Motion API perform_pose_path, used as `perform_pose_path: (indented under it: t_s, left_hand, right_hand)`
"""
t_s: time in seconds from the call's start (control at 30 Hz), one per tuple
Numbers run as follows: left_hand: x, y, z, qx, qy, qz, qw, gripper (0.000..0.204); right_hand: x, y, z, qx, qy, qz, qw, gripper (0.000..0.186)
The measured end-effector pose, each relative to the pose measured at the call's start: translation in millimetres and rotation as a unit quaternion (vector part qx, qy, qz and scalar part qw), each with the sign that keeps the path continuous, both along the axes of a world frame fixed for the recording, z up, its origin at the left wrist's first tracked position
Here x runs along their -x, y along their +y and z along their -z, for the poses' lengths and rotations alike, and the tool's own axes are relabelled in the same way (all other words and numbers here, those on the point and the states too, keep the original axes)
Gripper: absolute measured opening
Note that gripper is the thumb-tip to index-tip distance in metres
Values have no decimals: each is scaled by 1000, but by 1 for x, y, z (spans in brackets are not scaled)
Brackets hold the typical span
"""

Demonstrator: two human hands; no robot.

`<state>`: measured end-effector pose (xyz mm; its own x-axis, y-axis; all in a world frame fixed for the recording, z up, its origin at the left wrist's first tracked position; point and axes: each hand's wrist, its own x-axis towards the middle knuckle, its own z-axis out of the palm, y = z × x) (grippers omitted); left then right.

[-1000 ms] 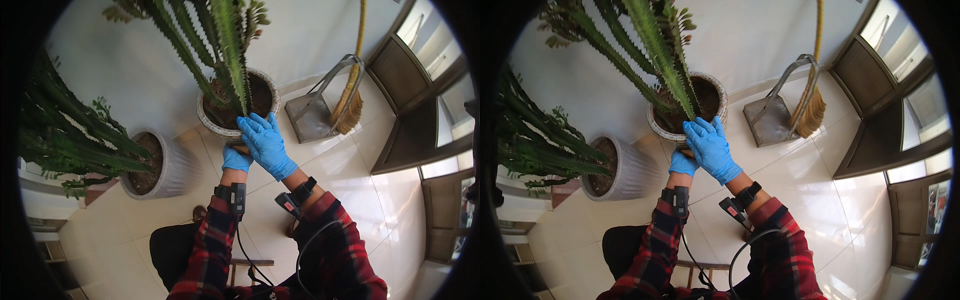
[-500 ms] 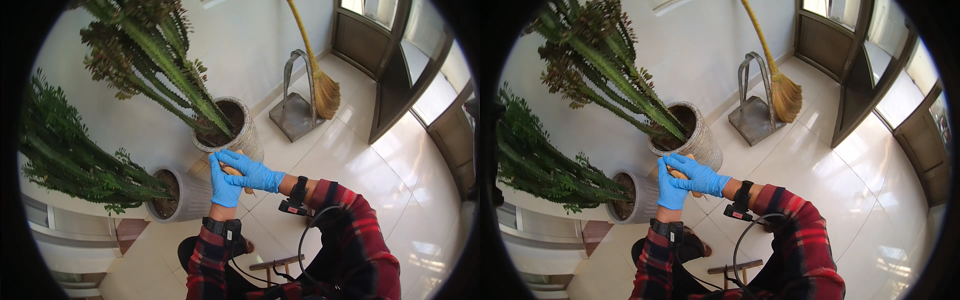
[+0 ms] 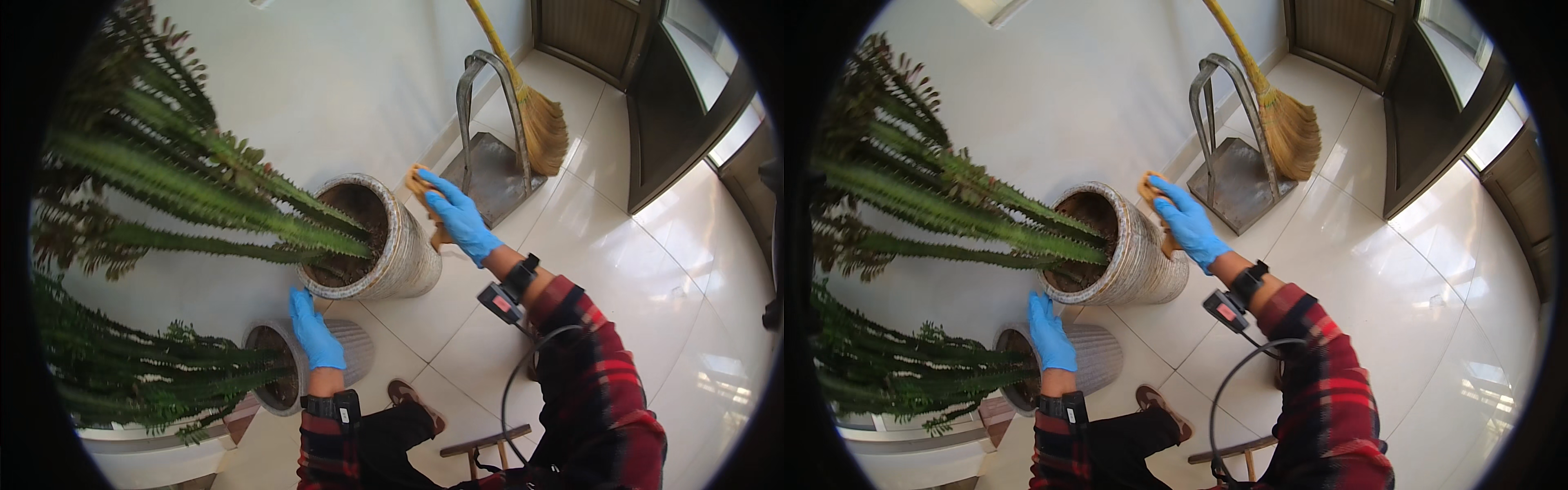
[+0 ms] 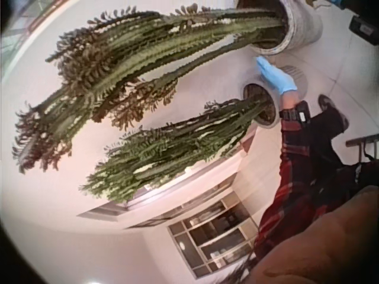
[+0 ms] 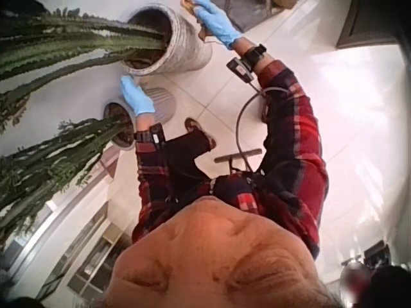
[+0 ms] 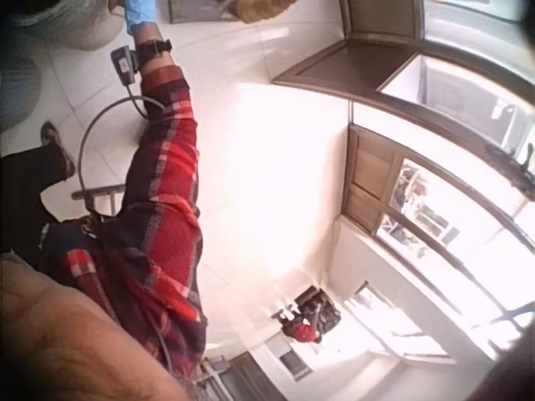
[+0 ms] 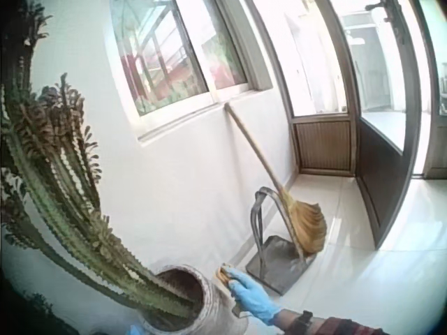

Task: The person wipes the exterior of two large potted cacti with a cloth, then sweeps the floor with a broom and dustpan, and finally wipes the floor and baseboard with the cloth. The person wears blue gloves throughout.

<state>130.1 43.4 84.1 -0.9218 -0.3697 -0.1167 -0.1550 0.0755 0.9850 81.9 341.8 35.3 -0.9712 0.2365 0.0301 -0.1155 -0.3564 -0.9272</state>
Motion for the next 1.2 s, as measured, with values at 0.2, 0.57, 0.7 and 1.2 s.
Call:
perform_pose_path:
  t_s: [0.2,0.57,0.7,1.2]
  left_hand:
    - [32,10,34,-25,-14,8,1000,74]
    - [33,29,42,-64,35,-28,997,54]
    - [32,25,44,-89,12,-30,995,50]
    - [34,41,38,-44,53,-42,997,55]
  right_hand:
    - [77,-15,9,-16,51,-167,985,47]
    - [177,-31,77,170,-140,-451,865,37]
    - [178,-23,144,-39,-157,-412,897,41]
    - [38,-37,269,-100,-258,-53,959,45]
